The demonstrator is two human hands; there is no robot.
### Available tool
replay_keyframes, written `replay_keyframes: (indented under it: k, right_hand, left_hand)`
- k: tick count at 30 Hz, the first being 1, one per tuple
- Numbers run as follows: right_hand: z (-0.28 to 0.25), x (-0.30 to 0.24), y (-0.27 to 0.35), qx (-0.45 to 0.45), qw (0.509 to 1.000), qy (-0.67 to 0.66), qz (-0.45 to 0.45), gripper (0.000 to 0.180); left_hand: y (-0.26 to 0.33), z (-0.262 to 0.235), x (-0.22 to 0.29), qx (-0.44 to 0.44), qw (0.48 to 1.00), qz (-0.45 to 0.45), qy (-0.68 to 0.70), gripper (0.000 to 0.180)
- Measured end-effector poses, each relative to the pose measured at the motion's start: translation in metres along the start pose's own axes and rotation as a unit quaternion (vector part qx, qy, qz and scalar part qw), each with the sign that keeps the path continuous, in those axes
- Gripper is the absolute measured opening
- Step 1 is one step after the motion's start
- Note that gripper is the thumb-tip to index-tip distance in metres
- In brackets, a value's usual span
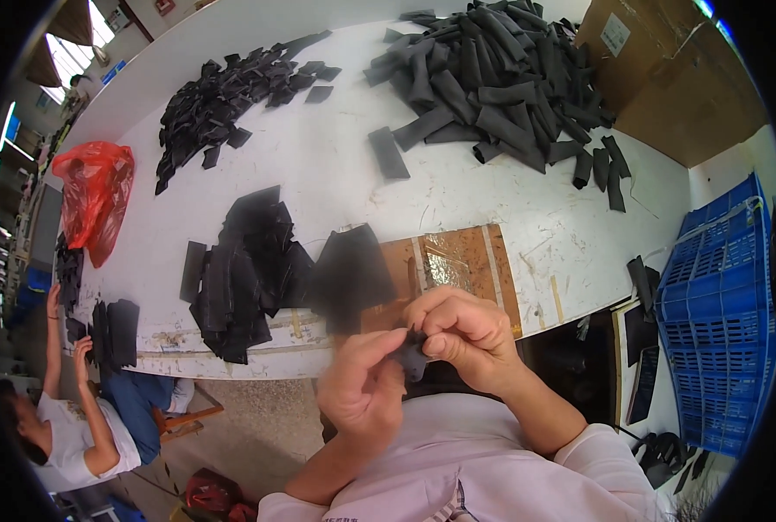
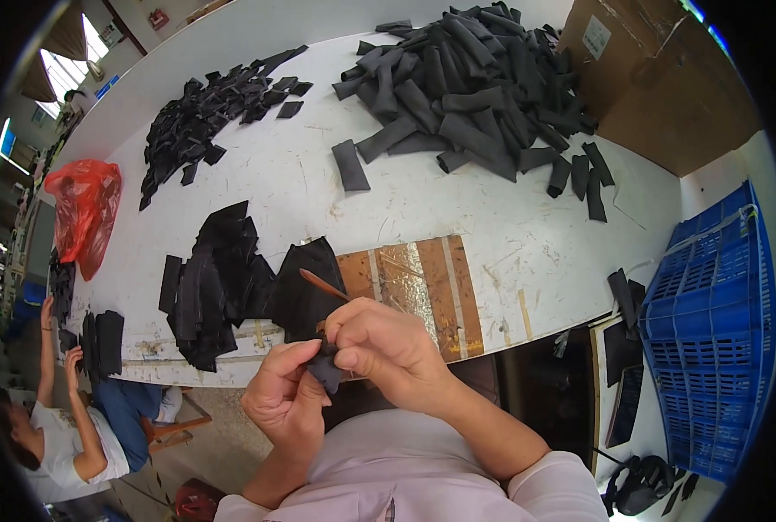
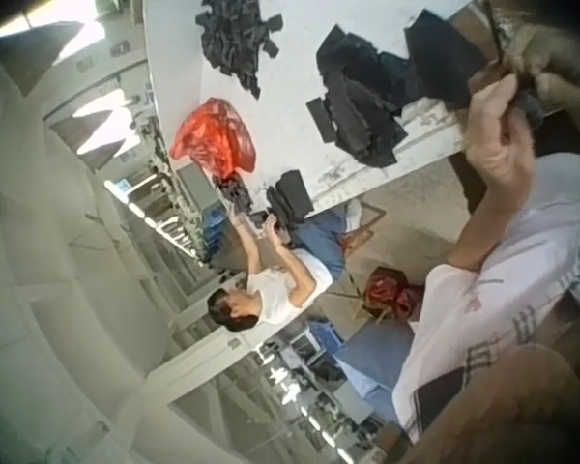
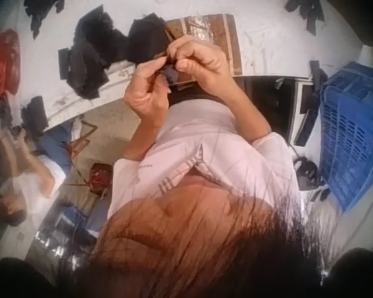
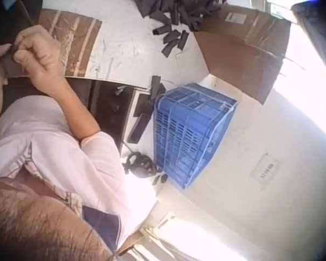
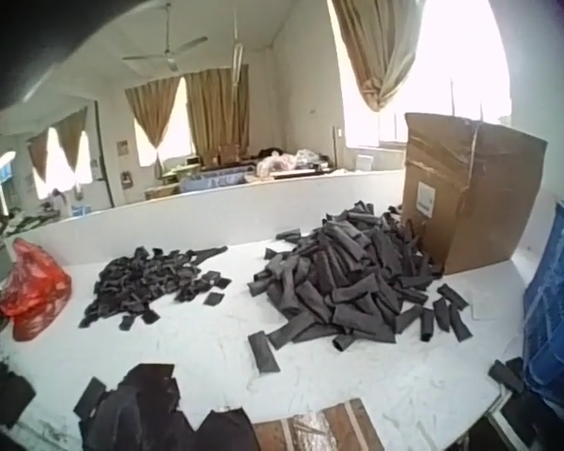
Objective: Manually folding and inspecting black synthetic material components for footwear assembly at a factory workbench.
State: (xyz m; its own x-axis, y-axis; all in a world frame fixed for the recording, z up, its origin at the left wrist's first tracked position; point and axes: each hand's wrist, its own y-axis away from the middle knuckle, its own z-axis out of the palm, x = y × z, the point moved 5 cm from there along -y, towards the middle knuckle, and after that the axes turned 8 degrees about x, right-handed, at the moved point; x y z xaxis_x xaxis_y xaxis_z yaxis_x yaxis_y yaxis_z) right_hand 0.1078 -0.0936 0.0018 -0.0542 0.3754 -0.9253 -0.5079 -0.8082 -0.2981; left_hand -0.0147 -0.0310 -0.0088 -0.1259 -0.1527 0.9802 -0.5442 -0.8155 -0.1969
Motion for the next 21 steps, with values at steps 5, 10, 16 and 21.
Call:
replay_keyframes:
  k: [5, 10, 16, 21]
  right_hand:
    - [0.009, -0.033, -0.016, -0.01, 0.977, 0.198, -0.081, 0.009]
    - [0.005, -0.055, -0.042, 0.004, 0.988, 0.157, 0.009, 0.017]
    - [-0.005, -0.011, -0.057, -0.017, 0.955, -0.103, 0.277, 0.023]
    - [-0.018, 0.049, -0.037, -0.004, 0.922, -0.191, 0.338, 0.024]
  left_hand:
    - [-0.015, 0.007, 0.017, 0.099, 0.987, 0.11, 0.054, 0.012]
    - [-0.048, 0.027, 0.048, -0.06, 0.848, -0.179, 0.495, 0.02]
    - [-0.063, 0.035, 0.018, -0.167, 0.641, -0.358, 0.658, 0.025]
    - [-0.055, 0.035, -0.037, -0.121, 0.632, -0.402, 0.651, 0.026]
